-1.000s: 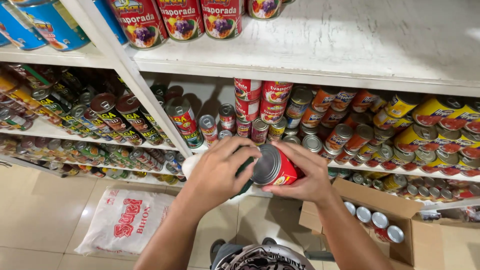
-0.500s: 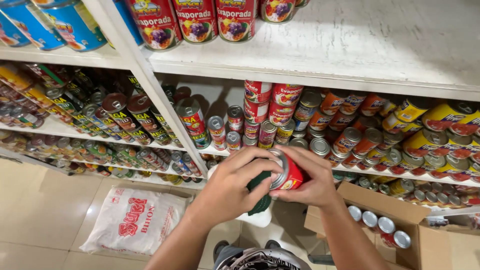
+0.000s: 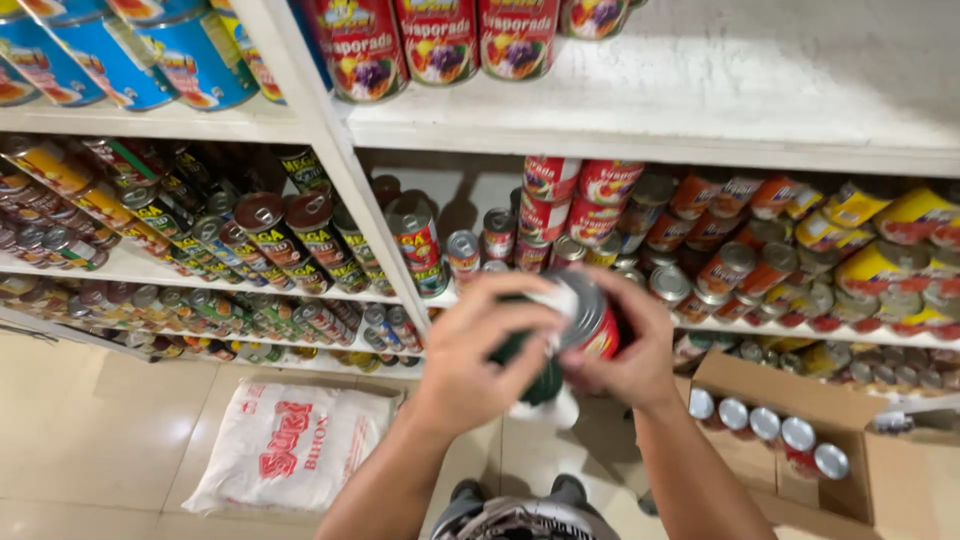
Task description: Cleaning canned goods with a cloth and organizing them onto grocery store shelves.
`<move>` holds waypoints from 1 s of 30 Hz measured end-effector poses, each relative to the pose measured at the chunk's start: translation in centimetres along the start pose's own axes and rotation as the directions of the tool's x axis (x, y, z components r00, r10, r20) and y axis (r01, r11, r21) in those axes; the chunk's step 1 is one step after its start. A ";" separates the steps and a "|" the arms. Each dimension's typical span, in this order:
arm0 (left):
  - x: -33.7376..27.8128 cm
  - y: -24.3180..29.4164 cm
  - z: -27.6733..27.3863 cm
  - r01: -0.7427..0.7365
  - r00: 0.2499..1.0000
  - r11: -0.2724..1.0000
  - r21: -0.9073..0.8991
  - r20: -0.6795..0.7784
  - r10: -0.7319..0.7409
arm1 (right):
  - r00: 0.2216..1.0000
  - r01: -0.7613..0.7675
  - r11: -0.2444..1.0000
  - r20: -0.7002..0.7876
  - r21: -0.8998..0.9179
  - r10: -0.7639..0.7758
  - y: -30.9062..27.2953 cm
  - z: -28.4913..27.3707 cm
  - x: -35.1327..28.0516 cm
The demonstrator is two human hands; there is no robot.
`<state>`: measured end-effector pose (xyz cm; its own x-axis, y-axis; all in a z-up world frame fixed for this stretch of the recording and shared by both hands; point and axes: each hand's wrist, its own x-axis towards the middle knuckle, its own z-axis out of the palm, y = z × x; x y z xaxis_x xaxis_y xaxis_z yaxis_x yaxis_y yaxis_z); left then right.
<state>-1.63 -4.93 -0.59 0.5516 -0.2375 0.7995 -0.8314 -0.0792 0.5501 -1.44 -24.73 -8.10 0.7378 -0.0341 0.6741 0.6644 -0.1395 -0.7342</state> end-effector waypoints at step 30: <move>-3.7 -3.2 -2.0 -0.144 0.908 0.925 0.352 -0.325 0.265 | 0.444 -0.245 0.482 -0.345 0.841 0.827 -7.2 12.1 4.3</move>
<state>-0.83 -1.86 -4.81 0.3020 0.0785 0.9501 -0.8722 -0.3796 0.3086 -1.63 -11.94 -0.94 0.8357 -0.4720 -0.2806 0.2396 0.7733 -0.5870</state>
